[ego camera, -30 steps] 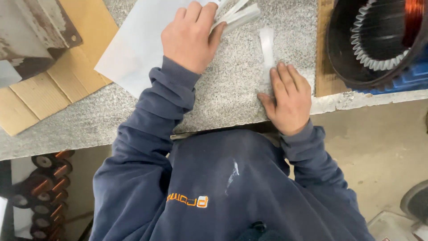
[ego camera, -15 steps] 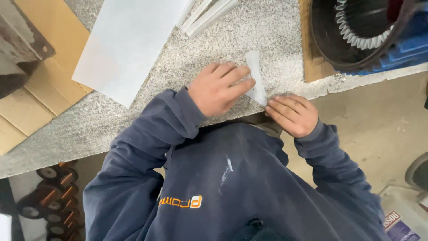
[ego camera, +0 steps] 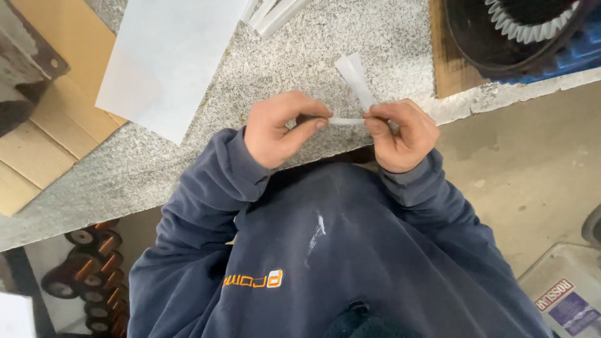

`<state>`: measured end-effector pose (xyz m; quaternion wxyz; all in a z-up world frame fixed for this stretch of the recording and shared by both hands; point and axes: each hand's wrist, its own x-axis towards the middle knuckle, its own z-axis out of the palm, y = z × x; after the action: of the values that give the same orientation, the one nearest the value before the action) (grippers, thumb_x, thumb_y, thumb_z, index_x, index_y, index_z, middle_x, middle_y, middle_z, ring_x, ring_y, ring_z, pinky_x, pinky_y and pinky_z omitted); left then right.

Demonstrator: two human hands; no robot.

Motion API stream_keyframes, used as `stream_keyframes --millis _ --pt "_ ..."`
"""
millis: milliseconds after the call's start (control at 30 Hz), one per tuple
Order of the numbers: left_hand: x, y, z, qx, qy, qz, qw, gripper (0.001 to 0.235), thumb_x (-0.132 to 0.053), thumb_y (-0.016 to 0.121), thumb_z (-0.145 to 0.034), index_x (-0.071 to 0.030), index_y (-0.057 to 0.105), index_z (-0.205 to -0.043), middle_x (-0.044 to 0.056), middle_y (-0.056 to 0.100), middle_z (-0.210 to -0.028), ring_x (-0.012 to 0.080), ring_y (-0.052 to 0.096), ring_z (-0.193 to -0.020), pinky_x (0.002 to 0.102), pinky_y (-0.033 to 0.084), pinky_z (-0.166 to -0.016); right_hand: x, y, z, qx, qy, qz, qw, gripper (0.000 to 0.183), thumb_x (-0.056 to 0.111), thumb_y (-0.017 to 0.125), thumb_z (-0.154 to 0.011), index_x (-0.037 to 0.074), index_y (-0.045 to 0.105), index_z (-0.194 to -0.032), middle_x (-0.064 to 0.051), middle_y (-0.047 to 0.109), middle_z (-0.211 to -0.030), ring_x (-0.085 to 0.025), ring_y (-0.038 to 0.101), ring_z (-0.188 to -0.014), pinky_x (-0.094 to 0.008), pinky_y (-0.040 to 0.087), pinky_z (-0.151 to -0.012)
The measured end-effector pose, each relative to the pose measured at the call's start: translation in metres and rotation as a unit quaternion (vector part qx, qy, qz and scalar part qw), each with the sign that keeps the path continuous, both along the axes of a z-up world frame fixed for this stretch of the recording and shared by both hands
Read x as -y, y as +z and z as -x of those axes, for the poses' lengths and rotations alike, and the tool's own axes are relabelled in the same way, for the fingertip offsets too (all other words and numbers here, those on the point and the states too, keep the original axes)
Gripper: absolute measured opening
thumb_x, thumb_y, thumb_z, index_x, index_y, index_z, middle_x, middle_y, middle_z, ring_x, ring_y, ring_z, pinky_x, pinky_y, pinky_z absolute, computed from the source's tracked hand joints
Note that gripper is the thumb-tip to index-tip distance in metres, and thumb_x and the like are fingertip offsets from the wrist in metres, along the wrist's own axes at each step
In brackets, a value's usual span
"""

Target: Preparing insulation materials for an electric motor by folding and cutting strips at a workbench.

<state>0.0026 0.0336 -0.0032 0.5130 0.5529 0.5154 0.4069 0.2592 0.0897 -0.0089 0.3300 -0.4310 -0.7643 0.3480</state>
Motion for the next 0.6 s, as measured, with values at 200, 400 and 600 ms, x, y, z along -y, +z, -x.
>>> stream_keyframes --millis 200,400,600 --pt "0.038 -0.015 0.021 0.124 0.167 0.073 0.975 0.015 -0.001 0.074 -0.099 0.003 0.068 -0.113 0.01 0.075 -0.099 0.0122 0.073 -0.088 0.026 0.059 -0.075 -0.018 0.011 -0.001 0.222 0.188 -0.154 0.944 0.044 0.025 0.083 -0.091 0.005 0.07 -0.128 -0.011 0.068 -0.135 -0.035 0.062 -0.125 -0.048 0.043 -0.109" --pt "0.036 -0.017 0.02 0.116 0.198 0.098 0.968 0.014 -0.003 0.075 -0.102 0.002 0.067 -0.112 0.008 0.073 -0.092 0.0085 0.065 -0.078 0.024 0.052 -0.068 -0.077 -0.005 0.002 0.267 0.339 -0.19 0.882 0.036 0.026 0.084 -0.093 0.011 0.071 -0.123 -0.008 0.062 -0.15 -0.031 0.052 -0.146 -0.052 0.032 -0.125" --pt "0.026 -0.002 0.016 0.124 0.198 0.038 0.971 0.013 -0.007 0.076 -0.101 -0.002 0.069 -0.11 0.007 0.076 -0.097 0.0086 0.07 -0.079 0.025 0.056 -0.068 -0.087 0.032 0.04 0.157 0.296 -0.177 0.925 0.021 0.008 0.079 -0.091 0.005 0.068 -0.109 -0.015 0.065 -0.145 -0.036 0.058 -0.141 -0.05 0.042 -0.122"
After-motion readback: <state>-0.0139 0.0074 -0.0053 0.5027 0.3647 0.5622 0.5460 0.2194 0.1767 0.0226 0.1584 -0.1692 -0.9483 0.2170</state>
